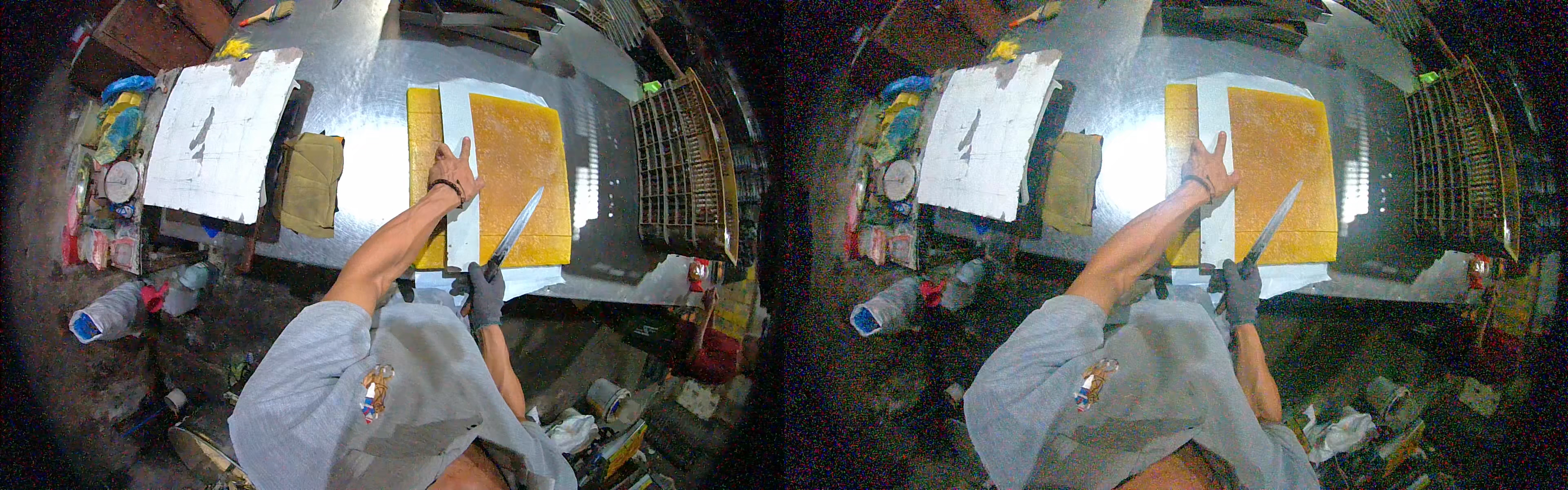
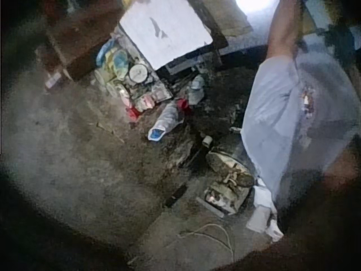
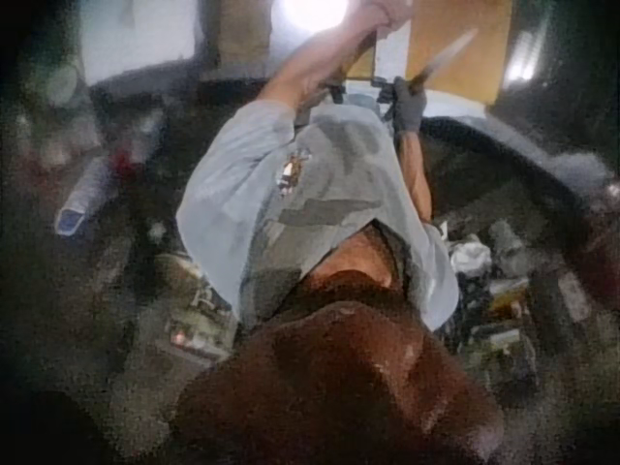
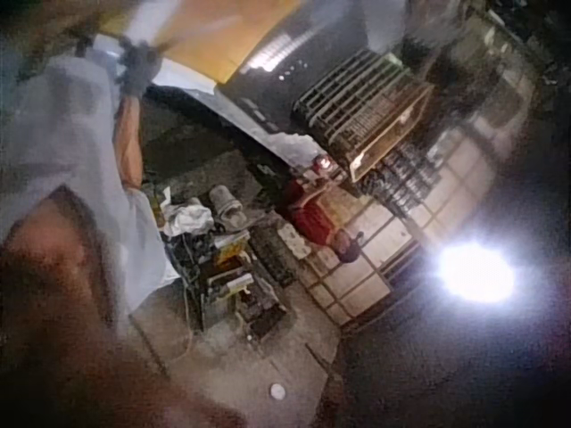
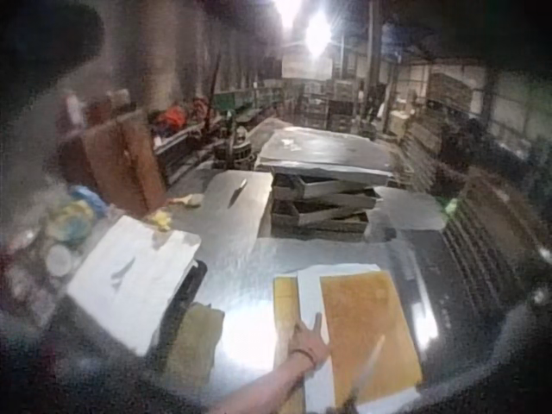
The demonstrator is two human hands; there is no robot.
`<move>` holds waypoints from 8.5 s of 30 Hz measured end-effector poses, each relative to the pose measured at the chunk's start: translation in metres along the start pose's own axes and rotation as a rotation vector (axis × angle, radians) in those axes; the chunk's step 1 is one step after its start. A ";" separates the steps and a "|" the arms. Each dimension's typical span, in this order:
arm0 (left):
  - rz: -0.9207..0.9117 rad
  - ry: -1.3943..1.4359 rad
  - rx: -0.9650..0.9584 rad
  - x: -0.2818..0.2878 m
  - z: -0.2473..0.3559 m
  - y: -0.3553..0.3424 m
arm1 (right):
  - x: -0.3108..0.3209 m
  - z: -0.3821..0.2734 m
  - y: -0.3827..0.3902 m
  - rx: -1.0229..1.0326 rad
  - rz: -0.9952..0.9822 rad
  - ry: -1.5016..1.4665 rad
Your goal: The person uses a knife to cut a yellow sheet placed on a white backing into multiple strips. After cutting, they lift the sheet and place it into a metal tray, then use a blue scraper to smooth the surface inside the tray.
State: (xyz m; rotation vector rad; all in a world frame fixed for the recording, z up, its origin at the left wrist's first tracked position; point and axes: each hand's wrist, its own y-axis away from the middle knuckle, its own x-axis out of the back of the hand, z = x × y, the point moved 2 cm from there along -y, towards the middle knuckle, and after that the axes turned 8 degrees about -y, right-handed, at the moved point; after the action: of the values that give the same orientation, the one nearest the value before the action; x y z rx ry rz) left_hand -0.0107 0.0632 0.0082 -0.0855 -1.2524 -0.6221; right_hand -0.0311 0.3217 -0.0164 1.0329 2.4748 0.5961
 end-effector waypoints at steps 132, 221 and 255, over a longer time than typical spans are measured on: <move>-0.250 -0.130 -0.179 0.010 -0.017 -0.031 | -0.059 -0.100 -0.099 0.421 -0.219 0.924; -0.227 -0.217 -0.364 0.002 -0.032 -0.057 | 0.099 0.063 0.110 0.284 -0.218 1.064; -0.098 -0.131 0.029 -0.009 -0.003 -0.034 | 0.019 -0.028 -0.003 -0.075 -0.127 0.334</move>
State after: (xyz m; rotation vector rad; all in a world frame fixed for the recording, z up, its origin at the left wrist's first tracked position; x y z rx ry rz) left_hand -0.0267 0.0371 -0.0102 -0.0412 -1.3986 -0.6912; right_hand -0.0592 0.3274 0.0014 0.7934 2.7527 0.8746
